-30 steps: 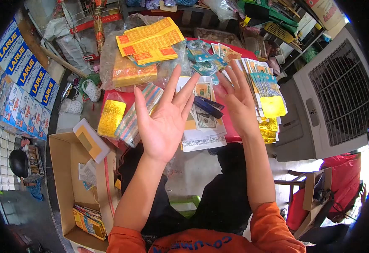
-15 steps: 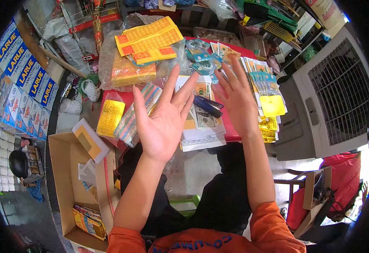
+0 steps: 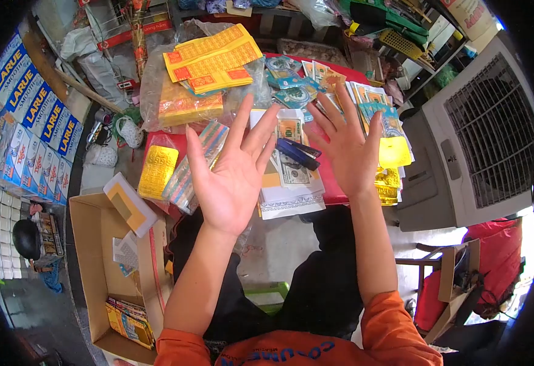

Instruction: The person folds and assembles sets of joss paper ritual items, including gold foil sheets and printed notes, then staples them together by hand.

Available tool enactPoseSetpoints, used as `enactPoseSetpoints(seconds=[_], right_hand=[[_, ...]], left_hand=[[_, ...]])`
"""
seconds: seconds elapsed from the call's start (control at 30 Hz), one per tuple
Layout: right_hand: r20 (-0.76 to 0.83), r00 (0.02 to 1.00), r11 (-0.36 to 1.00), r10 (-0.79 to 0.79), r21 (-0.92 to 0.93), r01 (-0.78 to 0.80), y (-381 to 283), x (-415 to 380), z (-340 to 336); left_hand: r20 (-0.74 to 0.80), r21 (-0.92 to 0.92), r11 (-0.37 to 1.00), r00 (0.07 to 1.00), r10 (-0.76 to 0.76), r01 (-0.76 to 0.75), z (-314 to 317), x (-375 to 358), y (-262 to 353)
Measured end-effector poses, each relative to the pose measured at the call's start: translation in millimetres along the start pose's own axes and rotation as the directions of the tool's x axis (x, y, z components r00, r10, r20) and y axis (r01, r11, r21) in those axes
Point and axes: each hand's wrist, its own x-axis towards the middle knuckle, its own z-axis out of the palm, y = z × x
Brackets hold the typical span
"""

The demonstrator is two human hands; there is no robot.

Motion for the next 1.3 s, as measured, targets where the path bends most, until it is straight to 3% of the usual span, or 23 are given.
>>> enactPoseSetpoints(seconds=[0.07,0.1,0.17,0.2,0.27,0.3,0.53,0.6,0.67,0.73,0.8,0.87,0.97,1.1,1.3], right_hand=[[-0.055,0.995,0.953,-0.078,-0.298,0.059,5,3,-3],[-0.055,0.995,0.953,-0.078,-0.298,0.058,9,2,-6],[0.015,0.992,0.667,-0.126,-0.739,0.096,15,-3,-13],[0.013,0.991,0.665,-0.130,-0.741,0.097,14,-4,-12],[0.240,0.963,0.134,-0.123,-0.957,0.256,10,-7,-8],[0.308,0.937,0.079,-0.166,-0.943,0.324,14,-9,-8],[0.356,0.932,0.056,-0.069,-0.931,0.360,18,-10,-16],[0.324,0.941,0.037,-0.094,-0.944,0.329,14,-11,-13],[0.295,0.948,0.019,-0.118,-0.954,0.300,11,-11,-11],[0.245,0.942,-0.115,-0.228,-0.968,0.224,8,-11,-12],[0.230,0.943,-0.150,-0.241,-0.969,0.198,8,-11,-15],[0.204,0.939,-0.288,-0.276,-0.950,0.122,12,-12,-20],[0.202,0.931,-0.364,-0.305,-0.928,0.082,18,-12,-26],[0.198,0.915,-0.356,-0.351,-0.932,0.066,26,-10,-22],[0.251,0.903,-0.345,-0.348,-0.930,0.126,43,-10,-14]], left_hand=[[-0.005,0.004,1.000,1.000,0.007,-0.007,-1,0,0],[-0.010,0.007,1.000,1.000,0.014,-0.014,-2,0,0],[-0.028,0.013,1.000,0.999,0.014,-0.014,0,-1,1],[-0.043,0.018,1.000,0.999,0.015,-0.015,1,0,1],[-0.044,0.003,1.000,0.999,0.019,-0.019,-1,-1,1],[-0.050,-0.008,1.000,0.998,0.028,-0.029,-3,0,1],[-0.130,0.073,0.997,0.990,0.048,-0.038,-5,-2,1],[-0.268,0.499,0.859,0.963,0.027,0.115,-12,-3,-1],[-0.311,0.556,0.822,0.948,0.068,0.123,-12,-2,-9],[-0.322,0.682,0.717,0.939,0.120,0.142,-15,-2,-13],[-0.309,0.669,0.732,0.944,0.116,0.128,-17,-2,-14],[-0.306,0.646,0.756,0.943,0.130,0.105,-16,-3,-15],[-0.357,0.647,0.746,0.927,0.113,0.159,-6,-4,-17],[-0.328,0.638,0.754,0.941,0.082,0.157,-20,-3,-23],[-0.419,0.573,0.790,0.907,0.054,0.218,-28,1,-29]])
